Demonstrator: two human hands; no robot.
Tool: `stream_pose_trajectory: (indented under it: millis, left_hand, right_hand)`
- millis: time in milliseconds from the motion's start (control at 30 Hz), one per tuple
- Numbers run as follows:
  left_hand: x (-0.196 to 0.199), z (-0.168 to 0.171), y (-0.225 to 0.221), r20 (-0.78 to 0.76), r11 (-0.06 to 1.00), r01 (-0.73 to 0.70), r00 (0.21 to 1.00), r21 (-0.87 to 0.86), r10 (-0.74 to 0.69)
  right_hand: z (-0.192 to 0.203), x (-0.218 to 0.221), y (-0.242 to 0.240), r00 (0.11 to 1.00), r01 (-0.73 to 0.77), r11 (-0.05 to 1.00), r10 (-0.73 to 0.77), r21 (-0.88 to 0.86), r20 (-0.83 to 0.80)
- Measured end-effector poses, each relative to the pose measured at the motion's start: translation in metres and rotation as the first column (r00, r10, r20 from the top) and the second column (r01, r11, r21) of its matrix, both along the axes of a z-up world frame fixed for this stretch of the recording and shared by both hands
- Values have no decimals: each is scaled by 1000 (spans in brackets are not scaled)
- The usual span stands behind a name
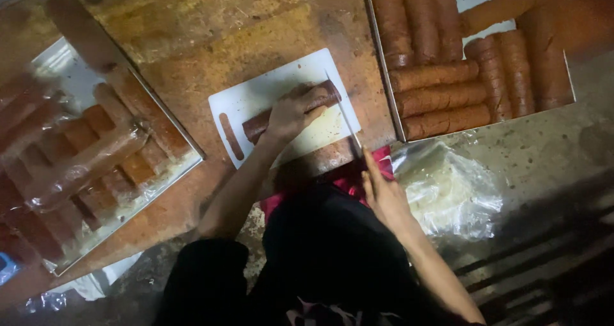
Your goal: Slicing long food rolls into smaller pieces and arranging them in a metal tray
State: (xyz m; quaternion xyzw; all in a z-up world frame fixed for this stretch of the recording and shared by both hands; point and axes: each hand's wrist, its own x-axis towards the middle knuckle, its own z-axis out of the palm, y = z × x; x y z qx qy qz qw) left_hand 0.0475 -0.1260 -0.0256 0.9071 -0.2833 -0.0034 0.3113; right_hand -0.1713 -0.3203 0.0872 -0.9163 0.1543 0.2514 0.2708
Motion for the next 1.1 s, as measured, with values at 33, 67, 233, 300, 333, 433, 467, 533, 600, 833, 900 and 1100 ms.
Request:
stream_pose_trajectory:
  millis: [33,67,233,300,333,433,467,533,600,833,900,1100]
  left_hand:
    - [-2,4,1,46,1000,-6,999,-17,7]
    - [-5,9,2,92,999,-11,996,-34,14]
    - [-2,15,6,62,1000,4,998,-5,-4]
    - [0,17,6,17,1000,20,1000,7,-20]
    - [2,13,5,-13,999,28,1000,-17,-28]
    - [9,23,1,68,992,115,991,-60,-111]
    - [8,29,0,169,977,200,968,-74,-186]
    - [8,15,2,105,989,141,985,-41,-136]
    - [8,15,1,56,997,82,995,-3,-82]
    - [4,9,-6,364,996,74,930,-42,-54]
    - [-1,21,-9,244,998,-35,969,-59,48]
    - [9,28,11,12,987,66,998,-149,-65]
  right_hand:
    - [-1,1,2,999,-11,1000,11,-15,32]
    - [-2,3,4,998,-21,999,23,-31,64]
    - [-21,-1,2,992,-30,1000,31,-7,121]
    - [-14,1,6,991,-37,999,37,-2,130]
    - [-8,3,9,992,-41,999,41,-6,118]
    - [6,31,15,991,-82,996,84,-20,101]
    - [10,41,16,989,-116,993,118,-32,85]
    - [-9,80,25,983,-106,994,103,11,150]
    - [-15,117,32,970,-100,994,86,51,227]
    - [6,85,39,985,-43,989,18,145,171]
    - [4,48,35,996,-14,992,3,124,90]
    - [4,25,32,994,-22,1000,23,16,-109]
